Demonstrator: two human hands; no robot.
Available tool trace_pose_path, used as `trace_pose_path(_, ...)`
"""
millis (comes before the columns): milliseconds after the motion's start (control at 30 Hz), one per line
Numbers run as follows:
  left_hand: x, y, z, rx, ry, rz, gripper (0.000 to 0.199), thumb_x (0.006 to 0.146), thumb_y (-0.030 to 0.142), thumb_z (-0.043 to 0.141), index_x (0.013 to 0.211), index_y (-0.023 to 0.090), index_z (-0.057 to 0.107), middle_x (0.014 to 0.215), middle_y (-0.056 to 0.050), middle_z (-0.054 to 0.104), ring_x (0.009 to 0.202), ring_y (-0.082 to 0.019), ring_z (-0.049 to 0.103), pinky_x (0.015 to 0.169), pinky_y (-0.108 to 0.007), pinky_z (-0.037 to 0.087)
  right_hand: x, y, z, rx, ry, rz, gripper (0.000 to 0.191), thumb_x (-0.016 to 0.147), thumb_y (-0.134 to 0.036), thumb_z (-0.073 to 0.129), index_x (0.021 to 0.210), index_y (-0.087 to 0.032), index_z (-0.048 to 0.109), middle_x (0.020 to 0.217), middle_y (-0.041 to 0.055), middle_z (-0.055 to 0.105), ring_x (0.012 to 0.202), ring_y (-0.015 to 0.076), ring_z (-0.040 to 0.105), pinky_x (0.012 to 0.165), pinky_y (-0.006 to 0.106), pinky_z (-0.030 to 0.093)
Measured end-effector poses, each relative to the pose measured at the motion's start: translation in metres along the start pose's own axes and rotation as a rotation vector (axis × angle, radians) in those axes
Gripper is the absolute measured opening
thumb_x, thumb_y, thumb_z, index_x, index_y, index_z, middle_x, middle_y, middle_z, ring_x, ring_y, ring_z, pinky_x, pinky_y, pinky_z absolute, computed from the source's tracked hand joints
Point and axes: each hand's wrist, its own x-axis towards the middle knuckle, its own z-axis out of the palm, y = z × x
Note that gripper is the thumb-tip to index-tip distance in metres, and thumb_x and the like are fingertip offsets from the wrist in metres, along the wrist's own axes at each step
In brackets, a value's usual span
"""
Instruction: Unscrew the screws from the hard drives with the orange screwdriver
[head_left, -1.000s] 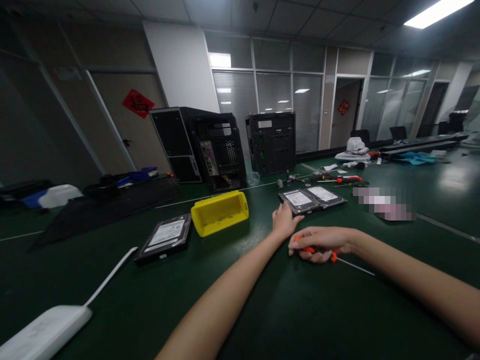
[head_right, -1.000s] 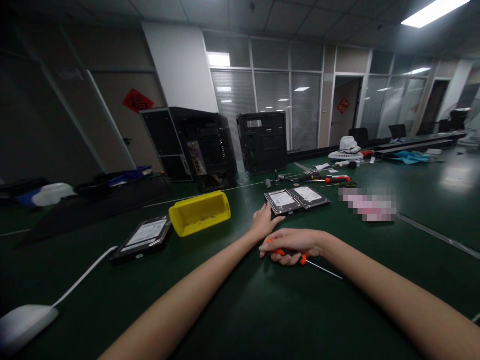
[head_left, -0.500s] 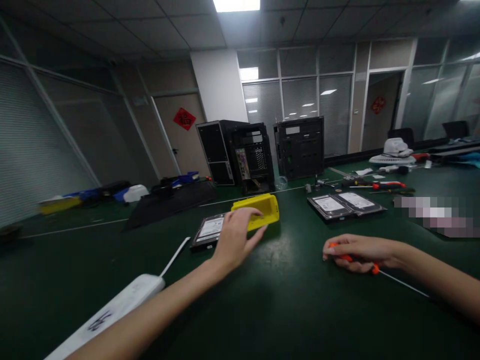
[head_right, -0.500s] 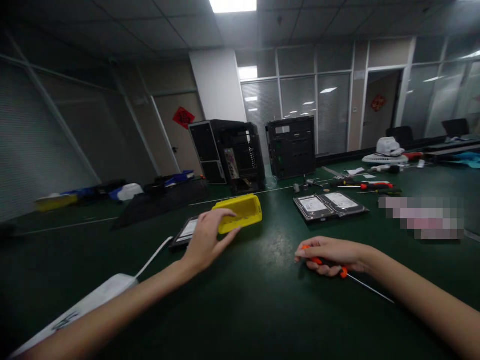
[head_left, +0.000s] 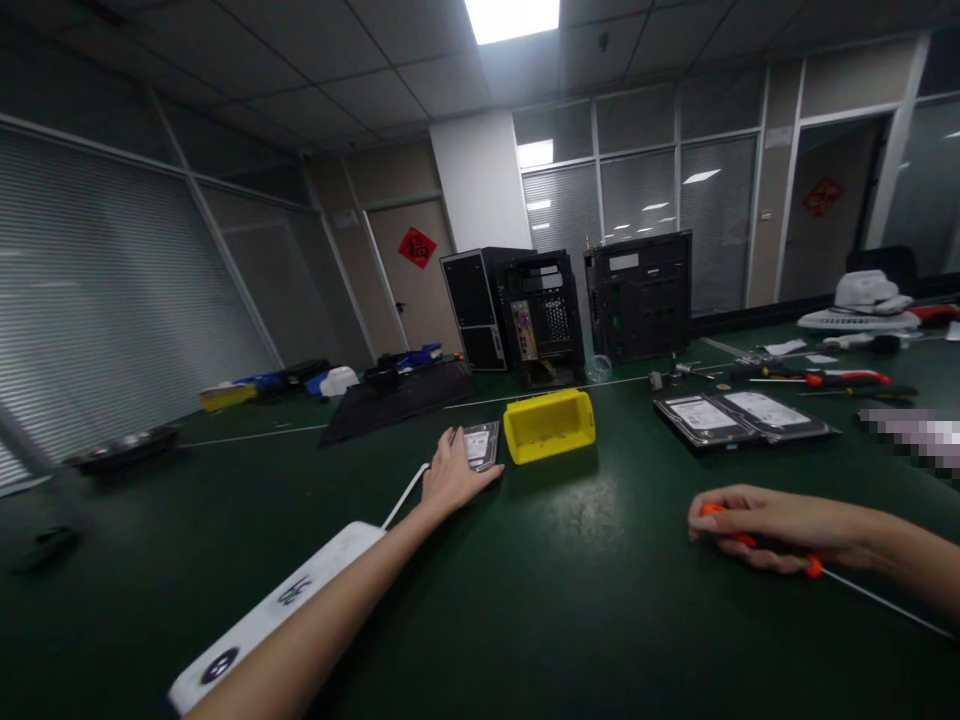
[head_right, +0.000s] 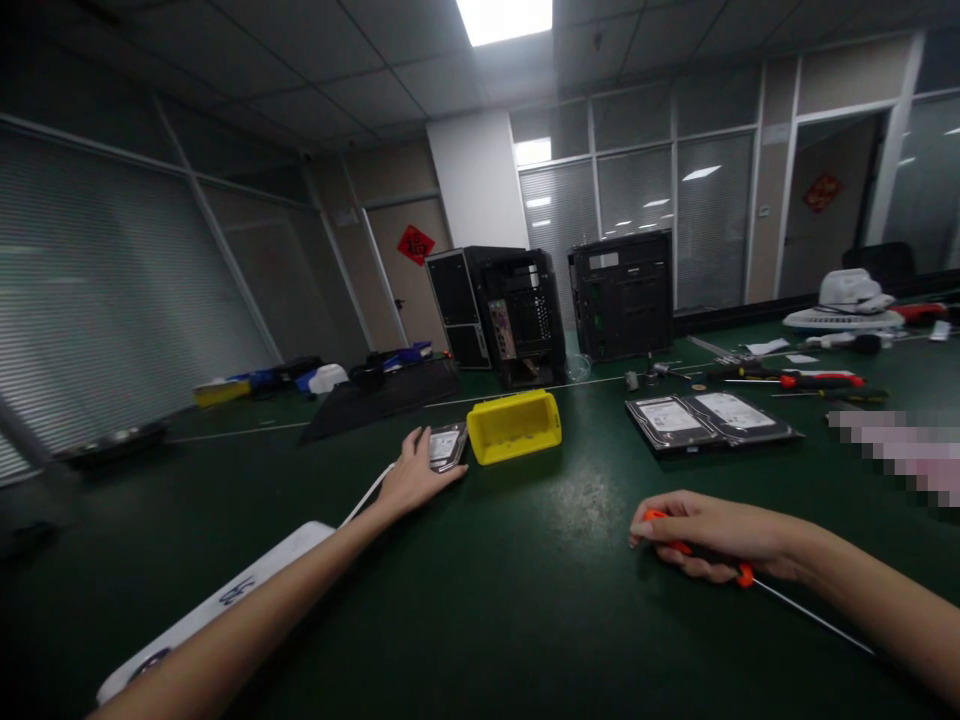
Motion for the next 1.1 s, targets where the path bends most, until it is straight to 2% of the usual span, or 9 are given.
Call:
trace_pose_path(233, -0.003, 0.004, -0.005, 0.083, -0.111, -0.051, 0.085, 0.07, 0.062, 0.043, 0.139, 0.015, 0.028, 0.148, -0.017, 0.02, 0.125, -0.042, 0.033, 0.095, -0.053, 0.031, -0.001, -0.001, 0.002, -0.012, 0.023, -0.01, 0.031, 0.083, -0.044, 0.052, 0.1, -0.018, 0.052, 0.066, -0.0054, 0.042, 0.046, 0.0009, 0.035, 0.037, 0.012, 0.022)
trace_pose_path(367, -0.001, -0.004, -0.005, 0.104, -0.175, -0.019, 0.086, 0.072, 0.066, 0.037, 0.142, 0.016, 0.025, 0.148, -0.016, 0.022, 0.126, -0.043, 0.031, 0.096, -0.054, 0.03, 0.0, -0.002, 0.005, -0.024, 0.041, -0.006, 0.031, 0.082, -0.044, 0.054, 0.097, -0.018, 0.051, 0.065, -0.0056, 0.042, 0.044, 0.0004, 0.035, 0.036, 0.012, 0.022)
trace_pose_path(500, -0.01, -0.006, -0.01, 0.138, -0.203, 0.001, 0.088, 0.073, 0.068, 0.034, 0.143, 0.016, 0.022, 0.149, -0.013, 0.019, 0.128, -0.043, 0.029, 0.097, -0.055, 0.03, 0.002, 0.0, 0.004, -0.037, 0.031, -0.025, 0.031, 0.081, -0.045, 0.054, 0.096, -0.018, 0.051, 0.064, -0.0058, 0.042, 0.043, 0.0005, 0.034, 0.035, 0.012, 0.02)
trace_pose_path(600, -0.028, -0.001, -0.017, 0.182, -0.202, -0.014, 0.087, 0.074, 0.066, 0.033, 0.143, 0.015, 0.022, 0.15, -0.012, 0.018, 0.13, -0.042, 0.025, 0.098, -0.055, 0.029, 0.001, -0.001, 0.004, -0.048, 0.022, -0.021, 0.033, 0.081, -0.047, 0.054, 0.096, -0.018, 0.052, 0.065, -0.0056, 0.042, 0.045, 0.0009, 0.036, 0.036, 0.012, 0.023)
trace_pose_path(700, -0.058, 0.002, -0.028, 0.198, -0.203, -0.011, 0.087, 0.074, 0.066, 0.032, 0.144, 0.015, 0.021, 0.15, -0.01, 0.016, 0.129, -0.04, 0.028, 0.098, -0.054, 0.031, 0.0, -0.003, 0.005, -0.068, 0.023, -0.008, 0.034, 0.08, -0.048, 0.055, 0.096, -0.019, 0.052, 0.064, -0.0056, 0.043, 0.044, 0.0014, 0.036, 0.036, 0.013, 0.024)
trace_pose_path(833, -0.118, -0.002, -0.043, 0.153, -0.231, 0.043, 0.087, 0.073, 0.069, 0.036, 0.144, 0.022, 0.018, 0.151, -0.003, 0.015, 0.133, -0.036, 0.024, 0.102, -0.052, 0.029, 0.0, -0.002, 0.006, -0.057, 0.027, -0.008, 0.034, 0.079, -0.047, 0.056, 0.098, -0.019, 0.052, 0.064, -0.0056, 0.044, 0.044, 0.0016, 0.036, 0.037, 0.013, 0.025)
trace_pose_path(933, -0.156, -0.01, -0.056, 0.063, -0.28, 0.07, 0.079, 0.075, 0.067, 0.039, 0.143, 0.034, 0.014, 0.15, 0.007, 0.014, 0.135, -0.029, 0.023, 0.108, -0.047, 0.026, 0.0, 0.0, 0.005, -0.048, 0.022, -0.007, 0.033, 0.08, -0.046, 0.055, 0.098, -0.018, 0.053, 0.066, -0.0053, 0.043, 0.045, 0.0013, 0.037, 0.037, 0.013, 0.025)
trace_pose_path(1000, -0.165, -0.017, -0.065, 0.002, -0.361, 0.097, 0.091, 0.07, 0.069, 0.048, 0.143, 0.036, 0.005, 0.15, 0.007, 0.008, 0.136, -0.029, 0.02, 0.108, -0.046, 0.024, 0.0, 0.001, 0.005, -0.046, 0.018, -0.013, 0.032, 0.081, -0.046, 0.054, 0.098, -0.019, 0.053, 0.065, -0.0053, 0.043, 0.045, 0.0014, 0.037, 0.037, 0.013, 0.024)
trace_pose_path(1100, -0.15, -0.026, -0.077, -0.043, -0.423, 0.122, 0.119, 0.056, 0.069, 0.063, 0.142, 0.031, -0.011, 0.151, 0.0, -0.003, 0.137, -0.033, 0.013, 0.107, -0.05, 0.023, -0.001, 0.002, 0.006, -0.042, 0.025, -0.016, 0.032, 0.081, -0.046, 0.054, 0.098, -0.019, 0.053, 0.065, -0.0054, 0.043, 0.045, 0.0016, 0.036, 0.036, 0.013, 0.024)
